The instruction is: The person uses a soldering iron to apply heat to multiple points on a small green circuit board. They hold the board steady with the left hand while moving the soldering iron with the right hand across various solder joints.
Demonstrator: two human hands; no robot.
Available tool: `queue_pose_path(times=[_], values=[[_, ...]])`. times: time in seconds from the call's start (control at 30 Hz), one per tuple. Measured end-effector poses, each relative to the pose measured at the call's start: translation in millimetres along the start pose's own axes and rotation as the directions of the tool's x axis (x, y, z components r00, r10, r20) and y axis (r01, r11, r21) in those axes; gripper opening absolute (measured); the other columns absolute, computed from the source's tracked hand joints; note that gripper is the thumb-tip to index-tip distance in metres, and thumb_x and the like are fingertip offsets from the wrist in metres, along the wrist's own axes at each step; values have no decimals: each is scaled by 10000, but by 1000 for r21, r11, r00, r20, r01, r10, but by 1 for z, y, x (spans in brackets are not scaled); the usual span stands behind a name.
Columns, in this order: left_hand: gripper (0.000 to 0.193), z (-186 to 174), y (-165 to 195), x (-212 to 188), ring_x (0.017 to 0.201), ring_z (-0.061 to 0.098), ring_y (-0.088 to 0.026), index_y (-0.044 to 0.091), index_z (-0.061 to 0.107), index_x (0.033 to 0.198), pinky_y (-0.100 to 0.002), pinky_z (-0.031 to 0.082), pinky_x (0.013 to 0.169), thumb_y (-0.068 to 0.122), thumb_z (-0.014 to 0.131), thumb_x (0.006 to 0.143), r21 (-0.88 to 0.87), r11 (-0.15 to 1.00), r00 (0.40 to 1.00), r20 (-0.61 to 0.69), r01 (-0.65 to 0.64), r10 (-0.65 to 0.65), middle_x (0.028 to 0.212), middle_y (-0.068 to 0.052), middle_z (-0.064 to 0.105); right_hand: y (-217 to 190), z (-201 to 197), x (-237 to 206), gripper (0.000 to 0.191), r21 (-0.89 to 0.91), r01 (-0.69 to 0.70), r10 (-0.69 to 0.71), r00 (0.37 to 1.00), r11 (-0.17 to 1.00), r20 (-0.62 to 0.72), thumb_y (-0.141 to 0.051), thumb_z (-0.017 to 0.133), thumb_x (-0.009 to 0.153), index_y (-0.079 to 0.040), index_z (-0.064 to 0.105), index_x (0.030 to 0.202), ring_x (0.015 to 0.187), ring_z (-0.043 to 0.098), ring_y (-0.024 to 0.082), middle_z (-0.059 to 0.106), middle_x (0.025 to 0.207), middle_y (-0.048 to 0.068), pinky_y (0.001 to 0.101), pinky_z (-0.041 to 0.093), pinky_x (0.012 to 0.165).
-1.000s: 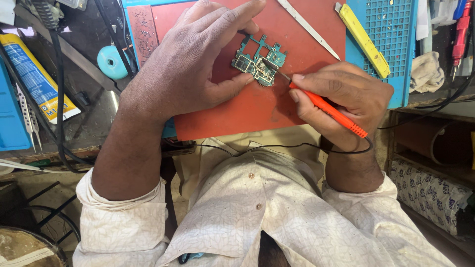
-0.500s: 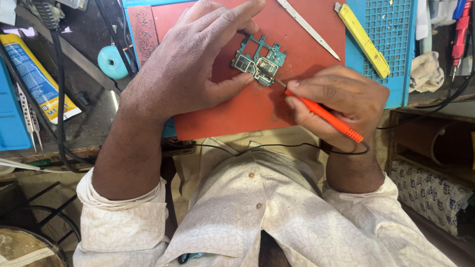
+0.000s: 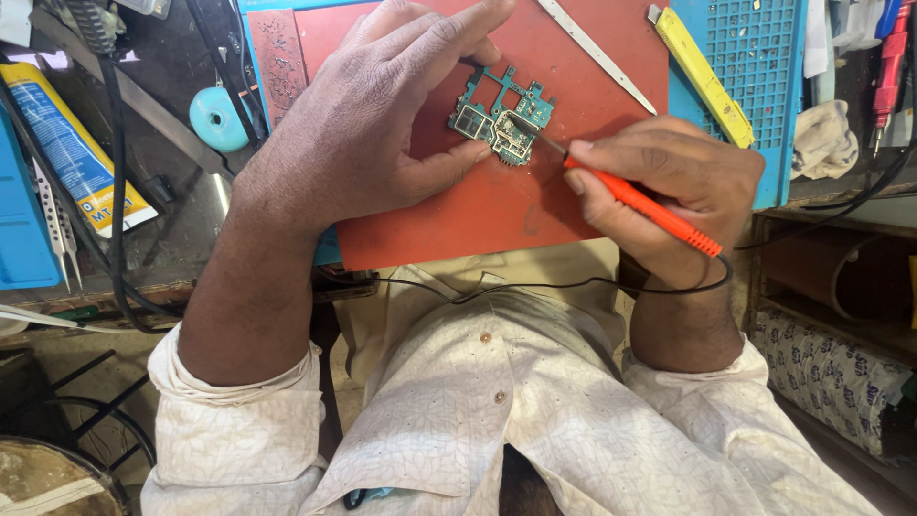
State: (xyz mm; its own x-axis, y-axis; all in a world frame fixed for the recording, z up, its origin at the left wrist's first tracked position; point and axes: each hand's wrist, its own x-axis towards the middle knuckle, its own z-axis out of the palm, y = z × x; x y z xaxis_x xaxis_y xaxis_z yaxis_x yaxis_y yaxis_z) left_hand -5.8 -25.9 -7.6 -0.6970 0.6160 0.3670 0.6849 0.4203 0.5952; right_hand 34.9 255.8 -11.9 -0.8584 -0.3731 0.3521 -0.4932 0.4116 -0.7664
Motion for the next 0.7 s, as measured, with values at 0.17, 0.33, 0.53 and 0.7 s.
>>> queue_pose_path(times=[0.17,0.33,0.53,0.7], values=[[869,0,-2,-1,1231,557,-354,19,326,1549,-460,428,1131,153,850,869,-5,1000,1000,6,12,-12,1314,-140,634,3,0,-3,228,24,-27,26,1000,999,14,2,831,884,-4,771,1103,817,732,196,746,902,102,270,569,750],[873,2,-4,-2,1250,572,-329,45,334,1579,-458,432,1195,170,843,881,-19,999,998,25,50,-50,1290,-110,652,4,0,-5,210,39,-51,51,999,998,1,14,827,873,2,772,1075,787,727,192,747,882,107,270,561,740],[873,0,-1,1,1257,588,-341,61,372,1599,-453,456,1129,187,845,877,-32,994,994,30,102,-101,1329,-121,667,0,0,0,208,76,-69,70,998,995,-2,20,808,845,10,767,1048,792,729,194,754,912,114,270,559,740],[878,-1,0,4,1252,590,-338,52,369,1589,-456,452,1127,187,840,861,-36,995,996,25,87,-87,1318,-125,667,-1,-1,3,231,93,-87,89,996,992,-10,21,813,830,12,769,1056,760,719,188,752,902,110,269,541,708]])
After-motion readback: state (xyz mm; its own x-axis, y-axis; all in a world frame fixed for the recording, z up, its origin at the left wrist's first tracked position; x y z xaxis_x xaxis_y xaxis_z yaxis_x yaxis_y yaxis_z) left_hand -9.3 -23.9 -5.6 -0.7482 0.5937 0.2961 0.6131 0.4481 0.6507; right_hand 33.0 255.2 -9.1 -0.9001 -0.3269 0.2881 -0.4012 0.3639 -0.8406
